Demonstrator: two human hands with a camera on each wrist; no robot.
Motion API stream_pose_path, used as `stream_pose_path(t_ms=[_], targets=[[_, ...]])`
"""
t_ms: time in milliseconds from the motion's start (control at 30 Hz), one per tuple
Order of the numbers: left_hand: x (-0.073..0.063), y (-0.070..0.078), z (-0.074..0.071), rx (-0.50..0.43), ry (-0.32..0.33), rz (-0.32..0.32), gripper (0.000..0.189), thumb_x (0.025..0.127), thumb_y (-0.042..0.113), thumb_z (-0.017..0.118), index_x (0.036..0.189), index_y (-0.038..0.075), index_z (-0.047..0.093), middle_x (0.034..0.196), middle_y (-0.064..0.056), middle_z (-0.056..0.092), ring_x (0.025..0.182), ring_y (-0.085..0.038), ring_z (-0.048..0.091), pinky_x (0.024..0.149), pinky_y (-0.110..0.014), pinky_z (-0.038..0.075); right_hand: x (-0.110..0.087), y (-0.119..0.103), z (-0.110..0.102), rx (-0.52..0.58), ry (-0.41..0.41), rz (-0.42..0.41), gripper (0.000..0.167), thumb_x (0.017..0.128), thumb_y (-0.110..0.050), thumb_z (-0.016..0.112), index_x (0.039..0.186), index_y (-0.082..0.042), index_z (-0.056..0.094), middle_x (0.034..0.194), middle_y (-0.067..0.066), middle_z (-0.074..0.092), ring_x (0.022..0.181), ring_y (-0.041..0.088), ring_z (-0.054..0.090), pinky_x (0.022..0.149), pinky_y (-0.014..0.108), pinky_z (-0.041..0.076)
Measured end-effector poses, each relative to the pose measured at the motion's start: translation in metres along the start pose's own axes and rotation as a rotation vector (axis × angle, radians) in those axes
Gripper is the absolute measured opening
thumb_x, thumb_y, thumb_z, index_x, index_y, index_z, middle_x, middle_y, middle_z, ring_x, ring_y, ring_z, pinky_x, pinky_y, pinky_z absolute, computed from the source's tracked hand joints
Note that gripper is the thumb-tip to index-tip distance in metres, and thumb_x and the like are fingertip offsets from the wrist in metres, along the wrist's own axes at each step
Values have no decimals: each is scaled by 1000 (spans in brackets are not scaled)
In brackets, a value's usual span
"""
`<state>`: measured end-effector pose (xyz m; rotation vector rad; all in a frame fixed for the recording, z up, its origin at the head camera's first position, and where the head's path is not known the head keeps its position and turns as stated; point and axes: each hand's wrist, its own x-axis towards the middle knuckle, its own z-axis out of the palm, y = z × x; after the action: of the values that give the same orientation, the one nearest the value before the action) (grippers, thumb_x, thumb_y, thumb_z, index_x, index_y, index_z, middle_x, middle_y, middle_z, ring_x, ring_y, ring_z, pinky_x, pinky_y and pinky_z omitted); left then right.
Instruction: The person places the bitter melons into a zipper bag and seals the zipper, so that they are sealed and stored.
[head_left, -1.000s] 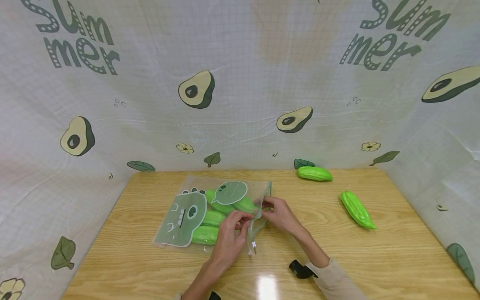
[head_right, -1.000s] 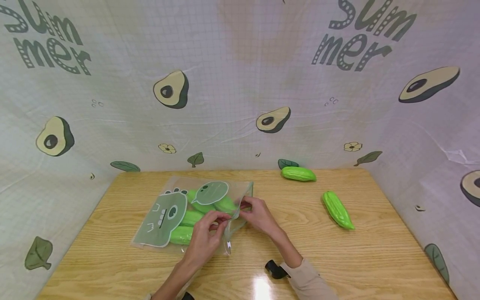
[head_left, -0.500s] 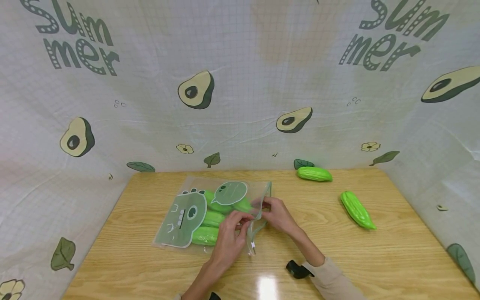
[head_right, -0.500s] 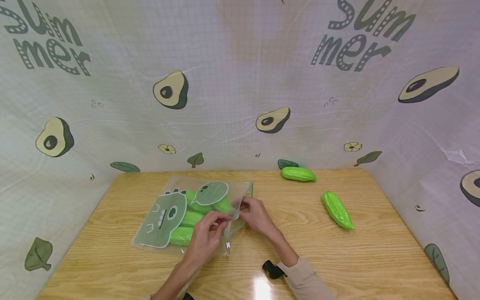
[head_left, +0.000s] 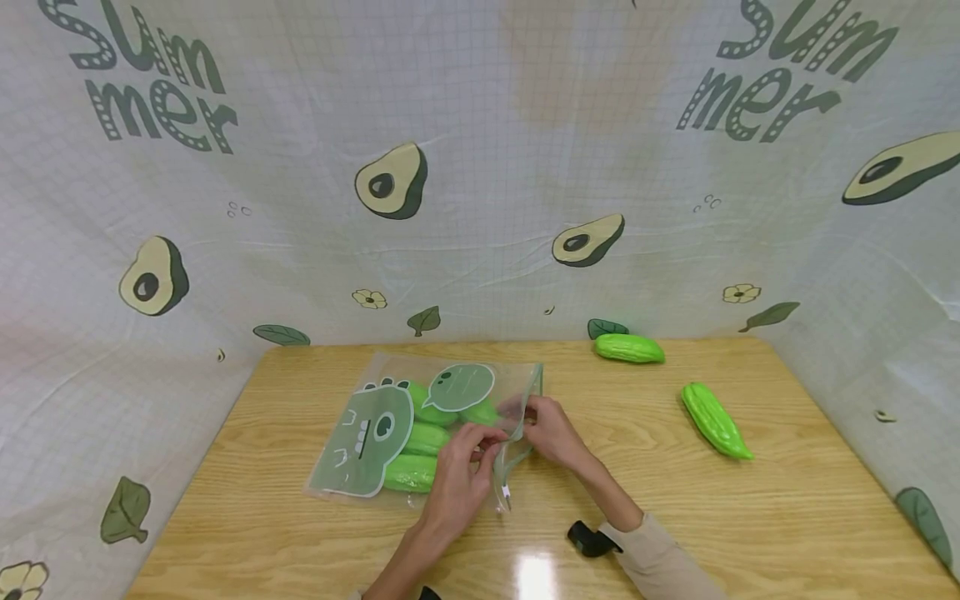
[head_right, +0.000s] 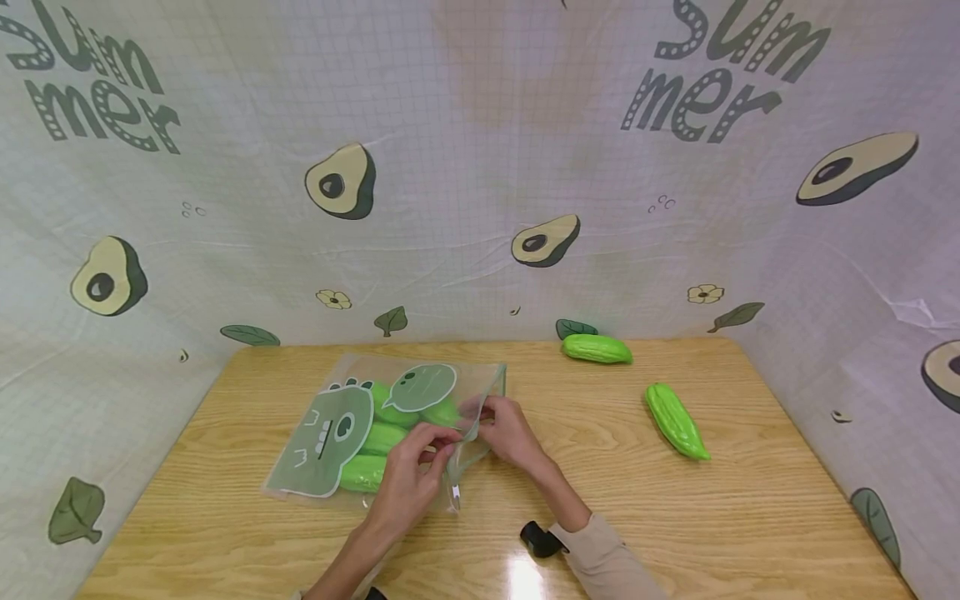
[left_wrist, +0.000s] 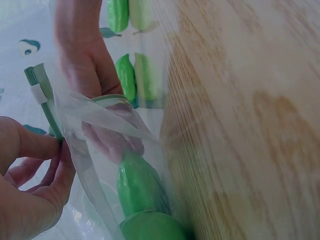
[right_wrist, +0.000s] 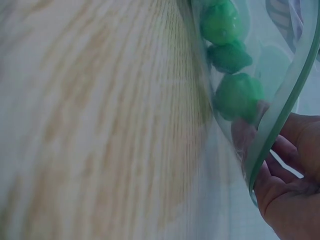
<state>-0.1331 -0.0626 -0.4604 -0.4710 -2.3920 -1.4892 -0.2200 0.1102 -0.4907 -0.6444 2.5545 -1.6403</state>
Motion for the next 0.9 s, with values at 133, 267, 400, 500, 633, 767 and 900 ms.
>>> stream_pose_path(t_ms=[133,267,400,500,633,767,900], targets=[[0,0,1,-5,0,-12,20,90,-14,66,102,1,72,98,-8,68,89,-20,66,76,-26,61,0,0,0,4,-3,11,19,90,5,72,109,4,73,109,18,73,103,34,71,86,37,61],[0,0,2,-14,4,-18,21,89,-14,67,103,1,72,97,-8,67,89,-19,66,76,-25,61,-1,-1,-1,9,-14,2,20,90,8,70,110,6,72,109,20,73,104,36,71,86,37,61],[0,0,3,-22,1,-25,20,89,-14,67,102,0,71,97,-8,67,88,-19,66,76,-25,61,-3,-1,-5,5,-27,11,22,90,9,68,112,6,71,111,20,72,106,37,70,86,37,61],[1,-1,3,-28,4,-25,19,89,-14,67,102,0,70,96,-8,66,86,-18,66,76,-25,61,-5,-1,-10,-2,-30,22,22,92,5,69,114,4,71,112,19,73,103,34,71,84,33,60],[1,0,3,-30,13,-20,19,89,-14,67,102,0,71,96,-7,66,85,-17,65,75,-26,62,-8,-2,-18,-10,-36,20,21,96,-1,68,116,3,71,111,17,73,100,29,70,84,34,60],[1,-1,3,-30,15,-15,19,89,-13,67,102,0,71,95,-8,66,84,-16,65,75,-26,62,-10,-2,-25,-9,-43,29,21,98,-5,68,118,1,71,111,13,73,102,27,69,92,42,59],[1,-1,3,-40,17,-17,20,89,-13,68,102,1,71,95,-7,66,84,-16,65,75,-25,61,-12,0,-33,-17,-39,30,21,98,-9,69,117,0,71,109,11,73,103,27,69,93,43,59]])
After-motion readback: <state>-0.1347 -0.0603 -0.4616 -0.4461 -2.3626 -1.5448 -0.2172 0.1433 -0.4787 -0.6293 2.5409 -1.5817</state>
